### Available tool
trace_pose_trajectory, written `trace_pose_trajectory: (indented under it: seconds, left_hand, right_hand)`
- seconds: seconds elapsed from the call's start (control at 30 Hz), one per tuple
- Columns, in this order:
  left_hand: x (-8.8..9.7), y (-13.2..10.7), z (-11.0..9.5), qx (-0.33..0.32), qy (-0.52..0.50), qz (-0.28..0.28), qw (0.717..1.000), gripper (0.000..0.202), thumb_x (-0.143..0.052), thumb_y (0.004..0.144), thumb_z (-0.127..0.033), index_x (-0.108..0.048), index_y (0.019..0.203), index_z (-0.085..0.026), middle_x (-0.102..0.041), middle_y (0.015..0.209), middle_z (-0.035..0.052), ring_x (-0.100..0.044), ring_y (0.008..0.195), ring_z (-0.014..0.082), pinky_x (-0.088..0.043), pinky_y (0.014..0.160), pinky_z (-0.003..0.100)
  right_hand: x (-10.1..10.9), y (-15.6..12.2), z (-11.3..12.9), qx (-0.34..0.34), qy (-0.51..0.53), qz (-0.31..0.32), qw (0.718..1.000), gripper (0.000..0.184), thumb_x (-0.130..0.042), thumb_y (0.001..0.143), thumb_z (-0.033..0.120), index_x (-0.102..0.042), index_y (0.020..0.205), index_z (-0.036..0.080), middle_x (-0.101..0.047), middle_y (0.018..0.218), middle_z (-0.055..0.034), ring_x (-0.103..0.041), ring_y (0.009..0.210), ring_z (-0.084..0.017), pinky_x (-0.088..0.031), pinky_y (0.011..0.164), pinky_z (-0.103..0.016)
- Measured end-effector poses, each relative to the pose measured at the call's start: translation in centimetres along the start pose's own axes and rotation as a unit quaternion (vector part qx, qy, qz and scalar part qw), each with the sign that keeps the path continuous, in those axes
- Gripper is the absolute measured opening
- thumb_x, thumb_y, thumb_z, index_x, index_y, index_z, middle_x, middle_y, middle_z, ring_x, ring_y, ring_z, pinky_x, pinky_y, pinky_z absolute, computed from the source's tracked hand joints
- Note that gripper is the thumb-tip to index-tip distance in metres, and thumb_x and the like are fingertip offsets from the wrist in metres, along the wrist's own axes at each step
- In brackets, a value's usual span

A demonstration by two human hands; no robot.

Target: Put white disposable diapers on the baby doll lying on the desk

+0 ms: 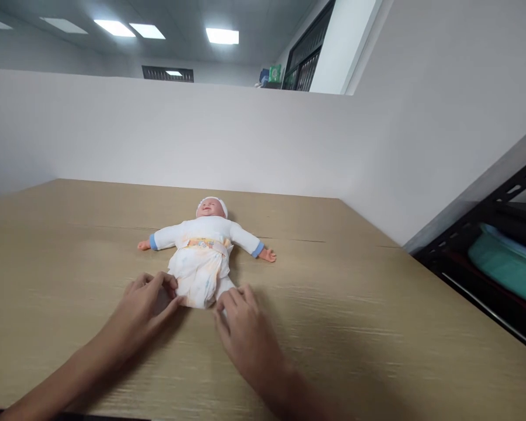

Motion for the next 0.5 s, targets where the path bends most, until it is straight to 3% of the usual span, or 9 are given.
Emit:
trace_pose_trajectory:
  seconds: [0.1, 0.27, 0.37, 0.5]
  left_hand:
    - [-0.6, 0.5, 0.9, -0.001, 0.009, -0.027, 1.0, 0.025, -0.06, 0.104, -0.049, -0.061, 0.108, -0.025, -0.074, 0.099, 0.0063, -0.058, 0.101, 0.0356, -0.041, 0.096, 0.054]
    - [-1.4, 0.3, 1.7, 0.033, -0.093, -0.096, 0.99, 0.036, -0.067, 0.098, -0.057, -0.056, 0.109, -0.025, -0.071, 0.089, 0.0033, -0.061, 0.09, 0.0315, -0.046, 0.087, 0.047]
    - [-1.6, 0.2, 1.9, 0.052, -0.13, -0.12, 0.983, 0.044, -0.071, 0.096, -0.06, -0.056, 0.117, -0.025, -0.069, 0.085, 0.001, -0.063, 0.09, 0.0307, -0.048, 0.085, 0.044]
    - [-1.3, 0.3, 1.5, 0.044, -0.096, -0.099, 0.989, 0.038, -0.068, 0.097, -0.062, -0.062, 0.095, -0.025, -0.067, 0.081, 0.0029, -0.06, 0.084, 0.0298, -0.045, 0.082, 0.043]
  right_hand:
    - [-0.1, 0.8, -1.2, -0.031, -0.043, -0.021, 0.998, 0.012, -0.077, 0.099, 0.014, -0.068, 0.099, 0.023, -0.072, 0.099, -0.0039, -0.059, 0.1, -0.031, -0.044, 0.088, -0.047]
    - [-1.4, 1.3, 0.1, -0.041, -0.087, -0.012, 0.995, 0.019, -0.08, 0.101, 0.04, -0.073, 0.108, 0.024, -0.069, 0.11, -0.0085, -0.057, 0.108, -0.036, -0.043, 0.094, -0.053]
    - [-2.4, 1.4, 0.3, -0.055, -0.063, -0.03, 0.996, 0.02, -0.079, 0.101, 0.043, -0.075, 0.109, 0.025, -0.068, 0.111, -0.0094, -0.055, 0.108, -0.035, -0.043, 0.094, -0.052]
    - [-2.8, 1.7, -0.1, -0.062, -0.017, -0.039, 0.997, 0.019, -0.081, 0.099, 0.041, -0.077, 0.109, 0.026, -0.067, 0.107, -0.0097, -0.055, 0.105, -0.034, -0.043, 0.091, -0.051]
Point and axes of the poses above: each hand's wrist, its own y-axis towards the middle knuckle, its own x-axis out of the back of the hand, z = x × y, the point moved 2 cm from there along y, towards the middle knuckle
